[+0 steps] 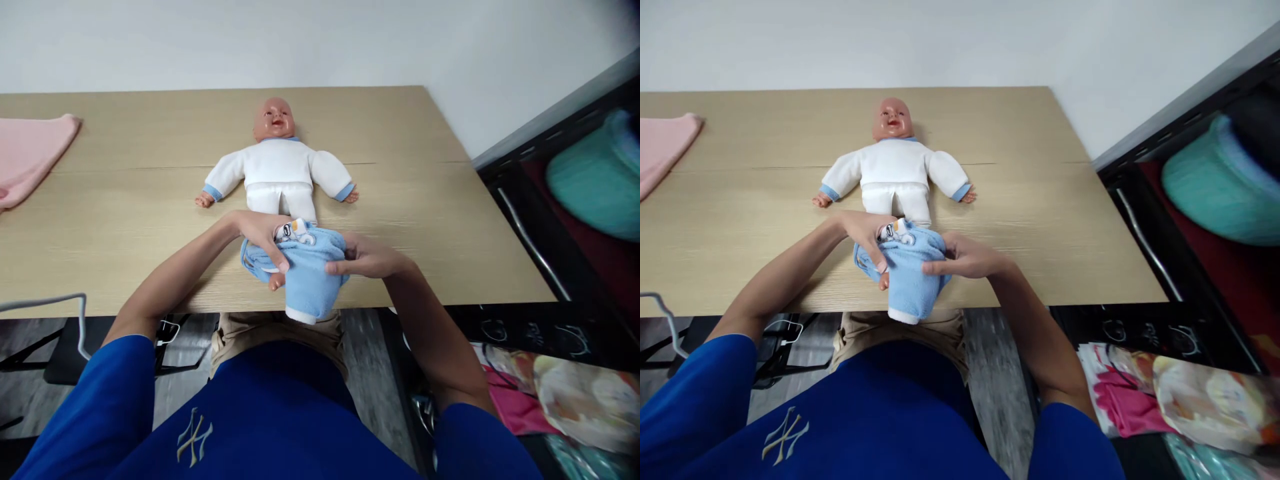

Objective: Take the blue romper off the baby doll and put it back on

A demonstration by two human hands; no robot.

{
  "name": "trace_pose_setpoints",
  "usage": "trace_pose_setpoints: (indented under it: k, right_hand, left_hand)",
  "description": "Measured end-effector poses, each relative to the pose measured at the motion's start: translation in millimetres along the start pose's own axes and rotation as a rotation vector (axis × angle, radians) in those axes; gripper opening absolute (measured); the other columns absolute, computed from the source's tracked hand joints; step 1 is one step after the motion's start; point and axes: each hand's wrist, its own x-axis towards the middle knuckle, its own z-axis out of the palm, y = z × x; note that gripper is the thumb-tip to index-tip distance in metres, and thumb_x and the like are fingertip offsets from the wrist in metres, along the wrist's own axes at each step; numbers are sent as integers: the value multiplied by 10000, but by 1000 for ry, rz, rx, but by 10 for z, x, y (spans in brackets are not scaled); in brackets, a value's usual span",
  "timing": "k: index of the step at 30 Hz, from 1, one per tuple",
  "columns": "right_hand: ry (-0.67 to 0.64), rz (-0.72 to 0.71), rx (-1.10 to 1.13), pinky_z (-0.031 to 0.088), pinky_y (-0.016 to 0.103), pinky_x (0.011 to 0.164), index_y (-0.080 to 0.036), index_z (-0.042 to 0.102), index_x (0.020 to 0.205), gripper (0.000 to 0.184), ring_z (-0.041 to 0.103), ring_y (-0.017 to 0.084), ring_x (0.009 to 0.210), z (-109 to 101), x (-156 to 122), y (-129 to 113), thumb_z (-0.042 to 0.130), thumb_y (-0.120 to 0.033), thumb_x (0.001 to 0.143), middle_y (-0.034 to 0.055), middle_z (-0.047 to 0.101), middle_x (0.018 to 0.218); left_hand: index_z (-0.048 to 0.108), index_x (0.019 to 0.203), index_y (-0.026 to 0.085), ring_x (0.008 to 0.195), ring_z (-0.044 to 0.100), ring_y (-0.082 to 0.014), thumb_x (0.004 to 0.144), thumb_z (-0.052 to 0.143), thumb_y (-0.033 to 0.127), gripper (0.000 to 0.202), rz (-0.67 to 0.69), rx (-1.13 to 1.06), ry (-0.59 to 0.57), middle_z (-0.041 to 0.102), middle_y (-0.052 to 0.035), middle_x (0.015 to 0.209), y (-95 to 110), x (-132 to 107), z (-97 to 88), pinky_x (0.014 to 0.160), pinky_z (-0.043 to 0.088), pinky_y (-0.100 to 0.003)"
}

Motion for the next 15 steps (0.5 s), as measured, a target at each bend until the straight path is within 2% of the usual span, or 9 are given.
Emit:
trace_pose_setpoints:
  k: [2, 5, 7, 9, 11, 13, 15]
  right_hand:
    - [61, 53, 125, 667, 345, 772, -232, 859, 1113, 622, 765, 232, 854, 55, 22, 97, 896, -826, 930, 24, 806, 922]
    - [198, 140, 264, 683, 357, 781, -257, 847, 1181, 672, 782, 238, 870, 138, 22, 213, 826, -889, 955, 34, 821, 950]
    - [207, 176, 304, 710, 395, 875, -271, 848, 1289, 679, 820, 269, 986, 169, -9, 235, 797, -878, 988, 58, 858, 1054]
    - [147, 170, 296, 709, 422, 964, -268, 834, 1386, 706, 830, 296, 1113, 170, -50, 213, 812, -854, 993, 78, 876, 1161]
    - [40, 158, 272, 700, 404, 946, -245, 826, 1401, 764, 822, 302, 1120, 152, -90, 166, 904, -834, 920, 83, 875, 1186]
    - [-67, 179, 262, 679, 352, 833, -226, 840, 1306, 784, 800, 267, 987, 136, -130, 117, 1014, -804, 806, 60, 860, 1096]
    - [-124, 221, 259, 636, 309, 729, -222, 842, 1150, 712, 743, 214, 831, 144, -179, 88, 1065, -768, 751, 16, 814, 952]
  left_hand:
    - [919, 924, 264, 826, 880, -384, 737, 1063, 790, 576, -17, -14, -42, 882, -120, 849, -39, -10, 5, 762, 782, -509]
    - [912, 985, 269, 921, 890, -386, 778, 1041, 779, 565, 24, -17, 81, 895, -120, 912, -175, -21, -39, 842, 787, -518]
    - [908, 1069, 263, 1024, 888, -385, 810, 1023, 760, 573, 62, -18, 176, 906, -110, 999, -282, -22, -76, 940, 778, -531]
    - [902, 1096, 237, 1059, 880, -385, 806, 1025, 751, 603, 68, -54, 257, 908, -116, 1073, -368, -19, -98, 994, 762, -539]
    - [900, 1083, 208, 1025, 875, -373, 813, 1019, 748, 615, 46, -112, 299, 906, -137, 1110, -419, -14, -101, 980, 756, -525]
    - [902, 1080, 204, 994, 867, -352, 828, 1010, 733, 595, 27, -154, 316, 904, -139, 1105, -440, -8, -94, 959, 750, -504]
    - [906, 1077, 221, 996, 858, -339, 849, 1000, 711, 549, 27, -161, 316, 900, -126, 1079, -443, 0, -88, 961, 744, -496]
